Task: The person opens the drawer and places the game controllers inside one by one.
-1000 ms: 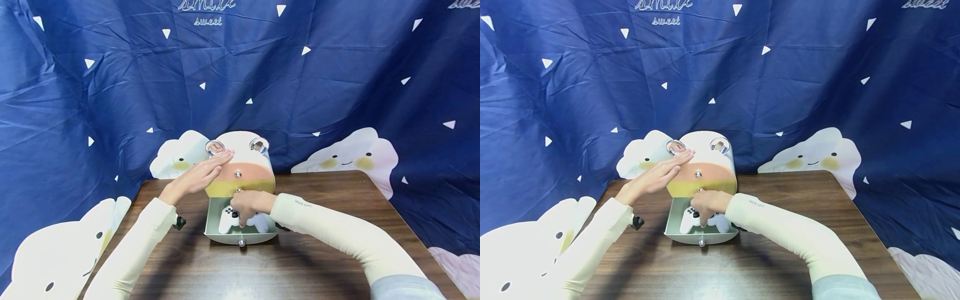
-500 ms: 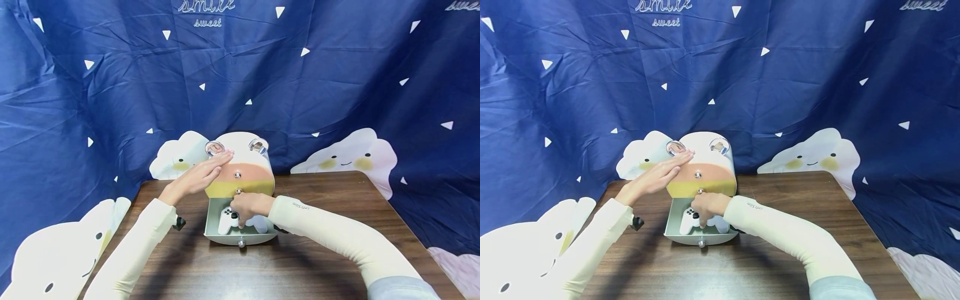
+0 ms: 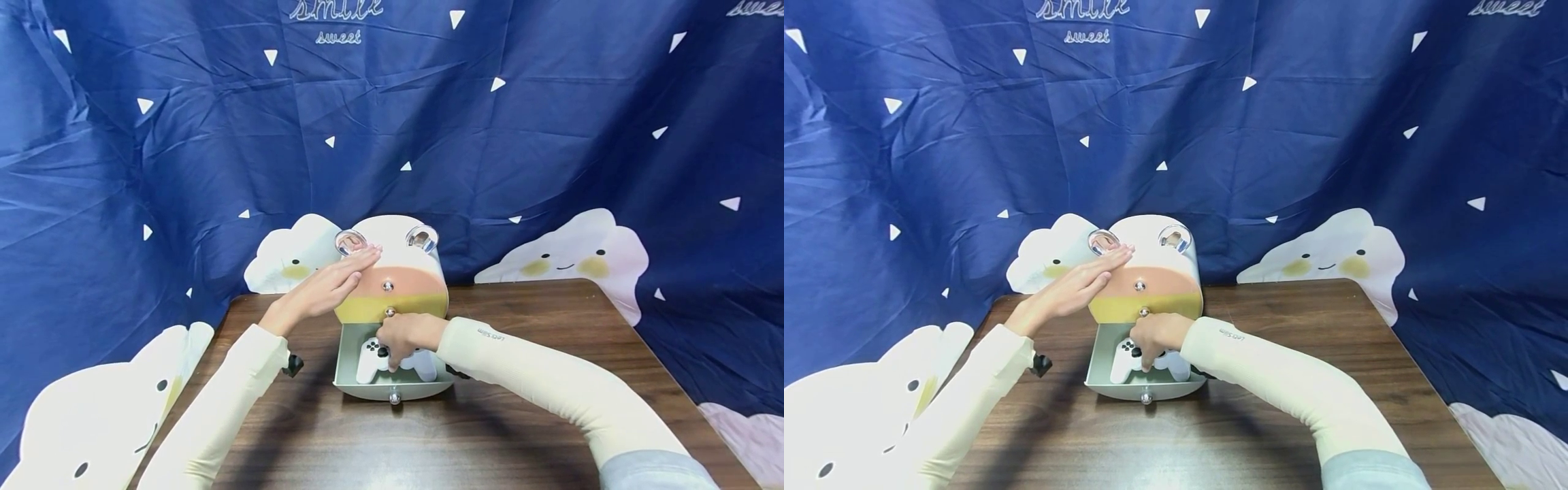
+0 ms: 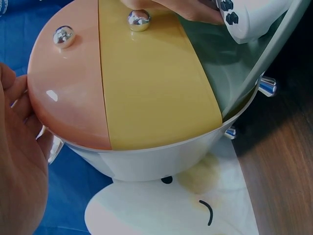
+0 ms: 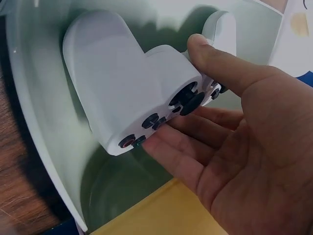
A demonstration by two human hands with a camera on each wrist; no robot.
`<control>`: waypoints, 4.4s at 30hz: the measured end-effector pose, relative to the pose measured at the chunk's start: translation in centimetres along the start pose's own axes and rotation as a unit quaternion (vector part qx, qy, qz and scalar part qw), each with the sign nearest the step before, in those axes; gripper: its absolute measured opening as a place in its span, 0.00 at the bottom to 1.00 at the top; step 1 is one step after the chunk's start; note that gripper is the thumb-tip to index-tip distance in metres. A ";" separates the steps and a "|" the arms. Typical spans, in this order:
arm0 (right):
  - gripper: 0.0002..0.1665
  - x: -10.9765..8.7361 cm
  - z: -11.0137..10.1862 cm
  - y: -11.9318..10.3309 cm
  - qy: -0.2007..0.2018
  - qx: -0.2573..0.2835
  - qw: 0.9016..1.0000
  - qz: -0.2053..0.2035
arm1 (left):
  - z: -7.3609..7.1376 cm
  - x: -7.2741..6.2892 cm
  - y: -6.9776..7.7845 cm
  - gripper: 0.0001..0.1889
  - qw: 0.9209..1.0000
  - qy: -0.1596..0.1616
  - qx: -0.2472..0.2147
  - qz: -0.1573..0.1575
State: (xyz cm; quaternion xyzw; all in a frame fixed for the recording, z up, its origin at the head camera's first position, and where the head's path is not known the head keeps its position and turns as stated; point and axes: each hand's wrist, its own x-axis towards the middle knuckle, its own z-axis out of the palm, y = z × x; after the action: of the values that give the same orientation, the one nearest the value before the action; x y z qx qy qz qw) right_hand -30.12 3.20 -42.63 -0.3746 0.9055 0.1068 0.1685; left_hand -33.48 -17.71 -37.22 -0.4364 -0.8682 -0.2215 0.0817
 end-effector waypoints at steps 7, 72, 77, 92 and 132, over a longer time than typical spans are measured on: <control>0.14 -0.5 -0.4 0.5 0.012 0.010 1.000 -0.010 | 0.0 0.0 0.0 0.27 1.000 0.003 -0.003 0.002; 0.14 -7.7 14.4 -5.4 0.258 0.470 0.844 -0.006 | 0.1 0.1 0.3 0.27 1.000 0.011 0.000 0.004; 0.17 -7.2 15.0 -5.7 0.250 0.489 0.835 0.008 | 0.2 0.0 0.2 0.27 1.000 0.011 0.000 -0.001; 0.28 -5.9 15.5 -7.3 0.280 0.568 0.771 0.073 | 0.1 0.0 0.3 0.27 1.000 0.007 0.001 -0.009; 0.27 -1.0 13.0 -5.0 0.300 0.694 0.629 0.181 | 0.3 0.0 0.1 0.27 1.000 0.012 -0.008 -0.002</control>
State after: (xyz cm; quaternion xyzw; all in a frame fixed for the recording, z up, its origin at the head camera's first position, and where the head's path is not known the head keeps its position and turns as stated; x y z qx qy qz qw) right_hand -22.95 4.50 -54.55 0.0128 0.7620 -0.6430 0.0752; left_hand -33.37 -17.45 -37.46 -0.4325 -0.8663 -0.2338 0.0883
